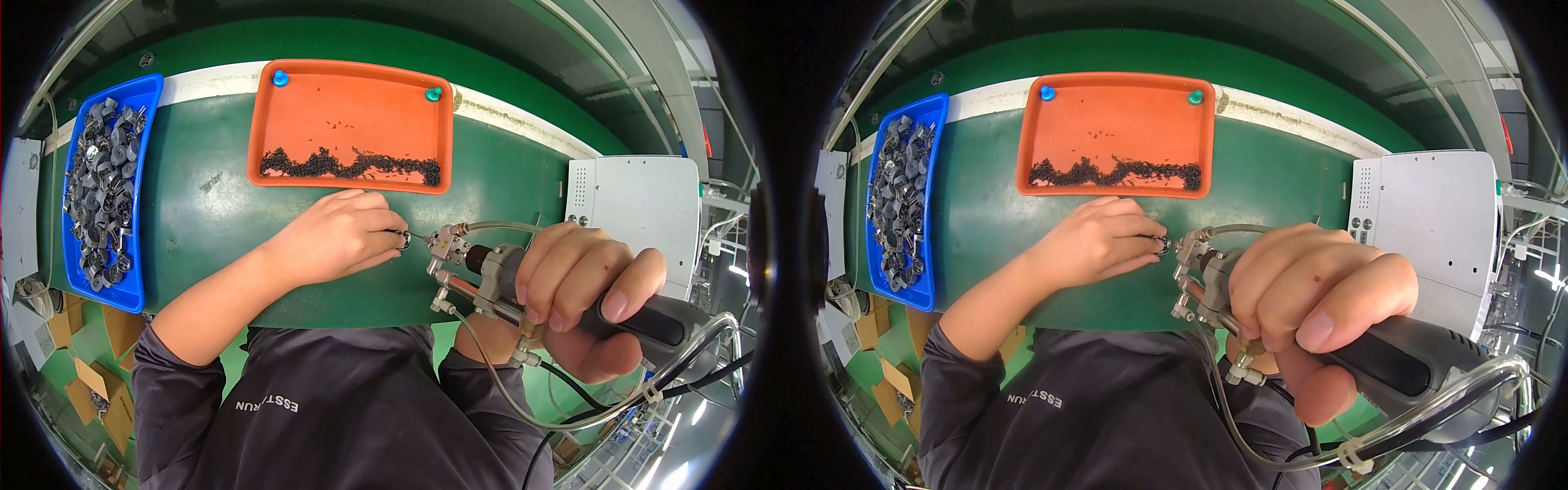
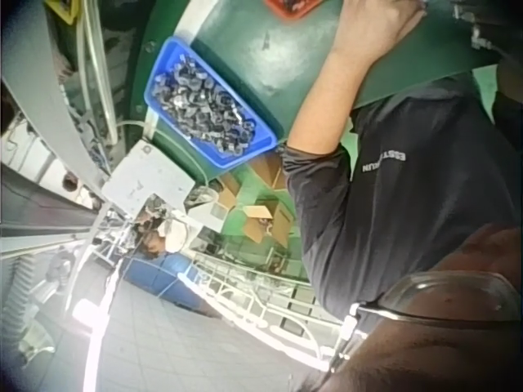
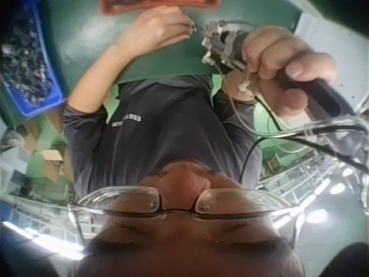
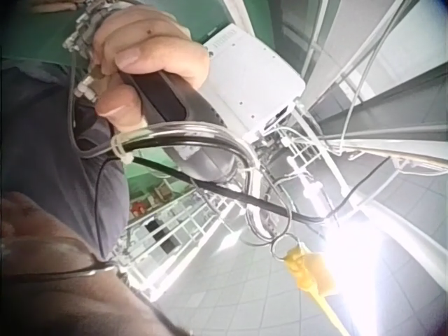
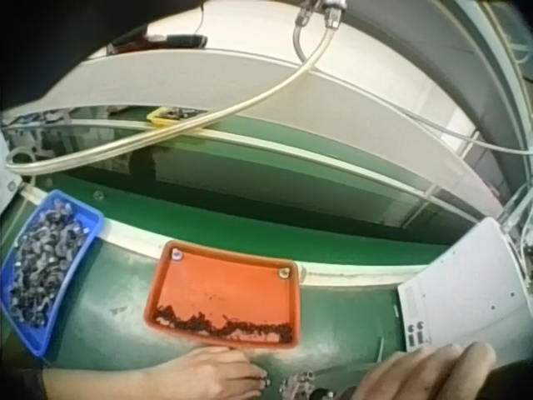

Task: The person assembles plastic components and metal parts using a handheld assembly tool at a factory workstation.

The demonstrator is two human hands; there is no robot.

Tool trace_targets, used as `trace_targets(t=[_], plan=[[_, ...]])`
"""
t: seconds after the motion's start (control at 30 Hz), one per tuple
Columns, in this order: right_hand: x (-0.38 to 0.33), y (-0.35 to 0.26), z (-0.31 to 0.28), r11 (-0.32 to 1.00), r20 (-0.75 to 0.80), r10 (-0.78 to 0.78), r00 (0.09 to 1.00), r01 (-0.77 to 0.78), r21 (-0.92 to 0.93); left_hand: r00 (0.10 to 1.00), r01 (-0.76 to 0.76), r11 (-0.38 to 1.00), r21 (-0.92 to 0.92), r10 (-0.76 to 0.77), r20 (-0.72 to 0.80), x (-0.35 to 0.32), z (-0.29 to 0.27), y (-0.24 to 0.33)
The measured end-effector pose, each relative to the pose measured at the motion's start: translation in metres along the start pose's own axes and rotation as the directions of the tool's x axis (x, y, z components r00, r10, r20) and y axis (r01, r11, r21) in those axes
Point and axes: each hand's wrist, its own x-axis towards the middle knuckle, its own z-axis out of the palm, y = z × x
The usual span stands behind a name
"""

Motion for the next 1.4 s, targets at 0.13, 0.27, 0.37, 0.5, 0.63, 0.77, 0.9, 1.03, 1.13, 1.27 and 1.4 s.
trace_targets(t=[0.13, 0.27, 0.37, 0.5, 0.63, 0.77, 0.9, 1.03, 1.13, 1.27, 1.4], plan=[[0.001, 0.004, 0.000, 1.000, 0.017, -0.005, 1.000, 0.004, 0.007, 1.000, 0.010, 1.000, 0.004, -0.010, 0.000, -0.002, 0.000, -0.001], [0.000, 0.003, 0.000, 1.000, 0.017, -0.001, 1.000, 0.001, 0.007, 1.000, 0.017, 1.000, 0.001, -0.017, 0.006, -0.002, -0.001, 0.000], [0.000, 0.004, 0.000, 1.000, 0.016, -0.018, 1.000, 0.018, -0.003, 1.000, 0.013, 1.000, -0.004, -0.013, 0.004, -0.001, -0.001, 0.000], [0.001, 0.003, 0.000, 1.000, 0.027, -0.013, 1.000, 0.013, 0.001, 1.000, 0.017, 1.000, -0.004, -0.017, 0.009, -0.002, -0.001, 0.000], [0.002, 0.002, 0.002, 1.000, 0.018, -0.003, 1.000, 0.003, 0.004, 1.000, 0.011, 1.000, 0.002, -0.011, 0.000, -0.001, -0.001, 0.000], [0.001, 0.005, 0.003, 0.999, 0.016, -0.032, 0.999, 0.032, 0.004, 1.000, 0.008, 1.000, 0.001, -0.008, 0.000, -0.002, -0.001, 0.000], [0.000, 0.005, 0.004, 0.999, 0.009, -0.032, 0.999, 0.032, -0.005, 1.000, 0.004, 1.000, 0.004, -0.004, 0.012, -0.003, -0.001, 0.000], [0.002, 0.008, 0.005, 1.000, 0.017, -0.025, 1.000, 0.024, 0.014, 1.000, 0.019, 1.000, 0.015, -0.019, 0.009, -0.006, -0.001, 0.001], [0.003, 0.001, 0.005, 1.000, 0.013, 0.014, 1.000, -0.014, -0.007, 1.000, -0.004, 1.000, -0.003, 0.004, 0.010, 0.000, 0.001, 0.000], [0.006, 0.004, 0.005, 1.000, 0.007, 0.019, 1.000, -0.019, 0.017, 1.000, -0.011, 1.000, -0.007, 0.011, 0.007, 0.001, 0.000, 0.000], [0.020, 0.009, 0.039, 0.986, -0.312, 0.159, 0.937, -0.169, -0.006, 0.999, -0.030, 0.998, 0.056, 0.031, -0.020, 0.001, 0.000, -0.003]])
